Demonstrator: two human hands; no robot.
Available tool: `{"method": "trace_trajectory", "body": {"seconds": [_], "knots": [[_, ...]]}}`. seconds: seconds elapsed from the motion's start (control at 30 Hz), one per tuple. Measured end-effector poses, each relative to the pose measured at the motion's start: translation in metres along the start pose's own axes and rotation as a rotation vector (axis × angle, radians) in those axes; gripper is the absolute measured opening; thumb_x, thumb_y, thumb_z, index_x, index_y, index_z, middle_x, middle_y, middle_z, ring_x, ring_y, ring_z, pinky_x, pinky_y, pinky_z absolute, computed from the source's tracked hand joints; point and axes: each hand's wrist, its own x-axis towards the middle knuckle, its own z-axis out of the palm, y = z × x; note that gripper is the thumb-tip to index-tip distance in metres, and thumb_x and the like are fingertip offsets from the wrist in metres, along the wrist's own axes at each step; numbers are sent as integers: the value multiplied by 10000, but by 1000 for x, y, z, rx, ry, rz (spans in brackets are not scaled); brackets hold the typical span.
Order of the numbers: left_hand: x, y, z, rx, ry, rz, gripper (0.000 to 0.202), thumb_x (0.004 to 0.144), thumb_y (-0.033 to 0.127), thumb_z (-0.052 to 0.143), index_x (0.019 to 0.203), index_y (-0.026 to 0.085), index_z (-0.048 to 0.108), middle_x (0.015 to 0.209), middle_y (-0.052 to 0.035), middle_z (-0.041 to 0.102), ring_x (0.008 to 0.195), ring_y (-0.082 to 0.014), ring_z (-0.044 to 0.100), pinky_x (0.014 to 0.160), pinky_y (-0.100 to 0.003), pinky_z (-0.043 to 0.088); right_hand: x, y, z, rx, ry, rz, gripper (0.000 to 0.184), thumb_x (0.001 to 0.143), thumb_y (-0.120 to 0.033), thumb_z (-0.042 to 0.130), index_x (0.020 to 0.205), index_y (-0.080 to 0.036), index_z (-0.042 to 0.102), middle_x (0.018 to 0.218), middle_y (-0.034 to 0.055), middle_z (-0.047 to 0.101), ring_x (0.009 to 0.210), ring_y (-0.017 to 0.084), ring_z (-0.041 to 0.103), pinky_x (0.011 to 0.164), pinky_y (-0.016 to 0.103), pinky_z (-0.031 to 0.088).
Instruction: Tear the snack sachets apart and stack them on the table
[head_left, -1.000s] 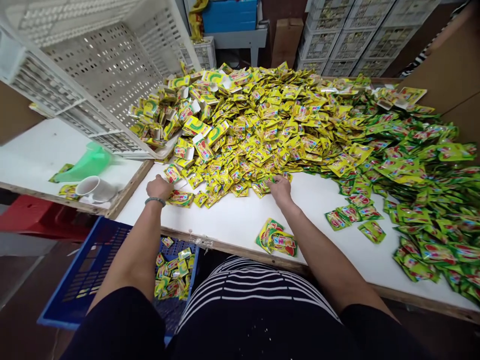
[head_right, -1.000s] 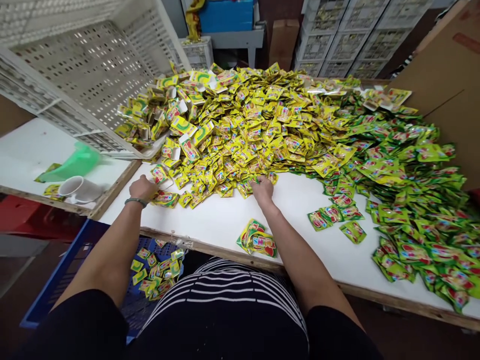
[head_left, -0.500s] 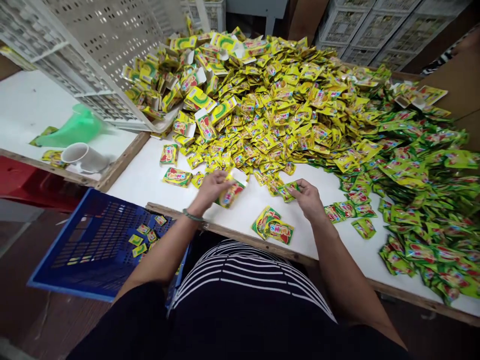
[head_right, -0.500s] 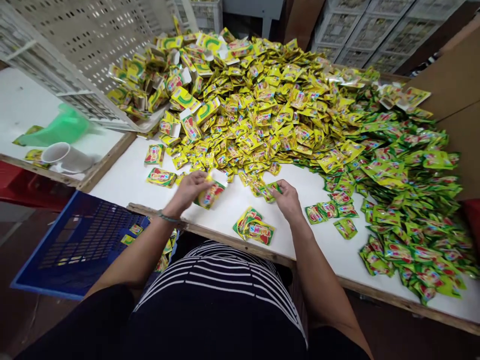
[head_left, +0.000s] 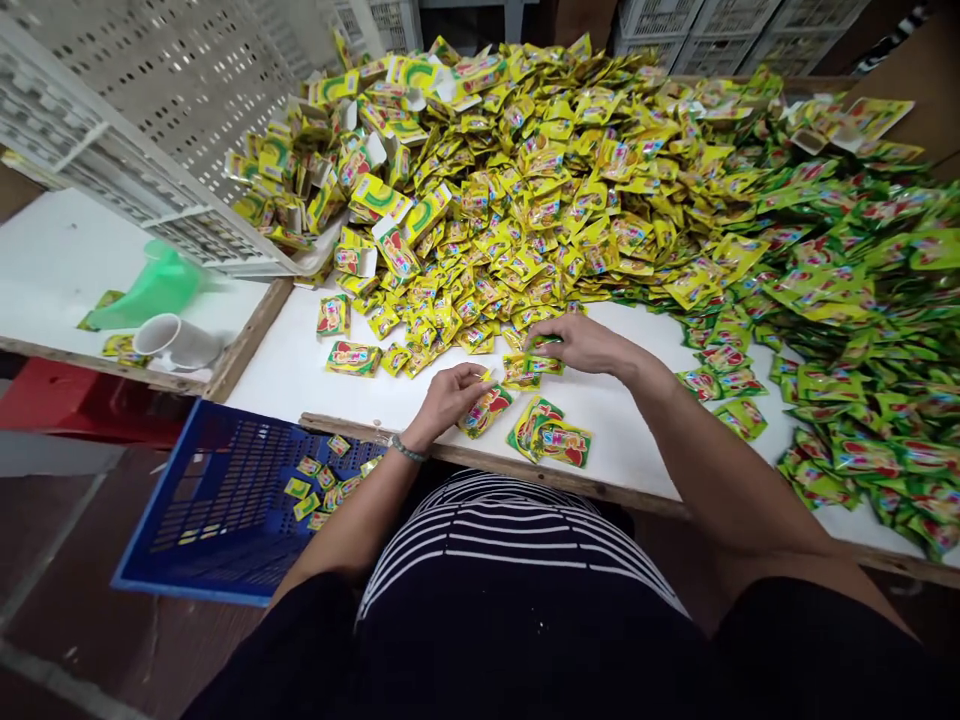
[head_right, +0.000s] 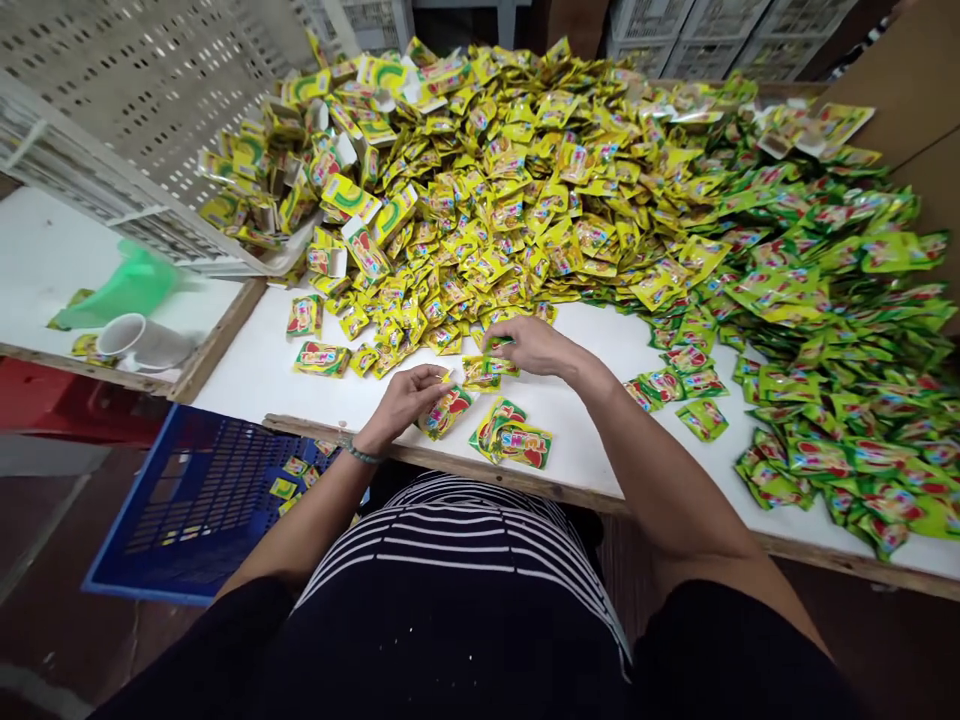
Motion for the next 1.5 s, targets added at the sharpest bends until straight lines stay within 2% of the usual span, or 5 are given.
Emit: {"method": "trace_trajectory", "body": {"seconds": [0.27, 0.5, 0.67, 1.23, 1.5], "knots": [[-2, -5, 10, -135, -11, -68, 465, 562, 410, 855, 875, 133, 651, 633, 17, 658, 534, -86, 562, 521, -198, 405, 43, -18, 22, -239, -160, -191, 63, 674, -199, 707, 636, -248, 701, 565, -38, 605, 544, 109, 481, 562, 255, 302], [-7, -7, 8, -434, 61, -66, 522, 489, 388, 892, 859, 134, 625, 681, 18, 683, 622, -102, 621, 650, -229, 476, 16, -27, 62, -152, 350, -186, 94, 822, -260, 634, 743, -217, 658, 777, 27, 628, 753, 176, 566, 683, 299, 431], [-12, -12, 8, -461, 57, -79, 505, 487, 362, 898, 843, 125, 629, 664, 21, 676, 615, -91, 615, 652, -218, 459, -9, -28, 81, -47, 420, -205, 133, 879, -267, 562, 798, -229, 660, 815, 44, 637, 823, 201, 589, 770, 346, 482], [-27, -3, 13, -424, -131, -110, 559, 454, 235, 912, 903, 134, 595, 728, 14, 711, 667, -133, 674, 760, -298, 529, -20, -44, 60, 21, 40, -133, 183, 798, -213, 608, 963, -220, 689, 913, 18, 713, 821, 179, 639, 767, 305, 480], [-13, 4, 21, -491, -24, 87, 550, 477, 218, 903, 913, 139, 578, 796, 8, 715, 714, -121, 678, 746, -253, 528, -13, -41, 38, -236, 275, -234, 174, 801, -246, 652, 967, -210, 692, 929, 60, 688, 842, 210, 606, 754, 329, 457]]}}
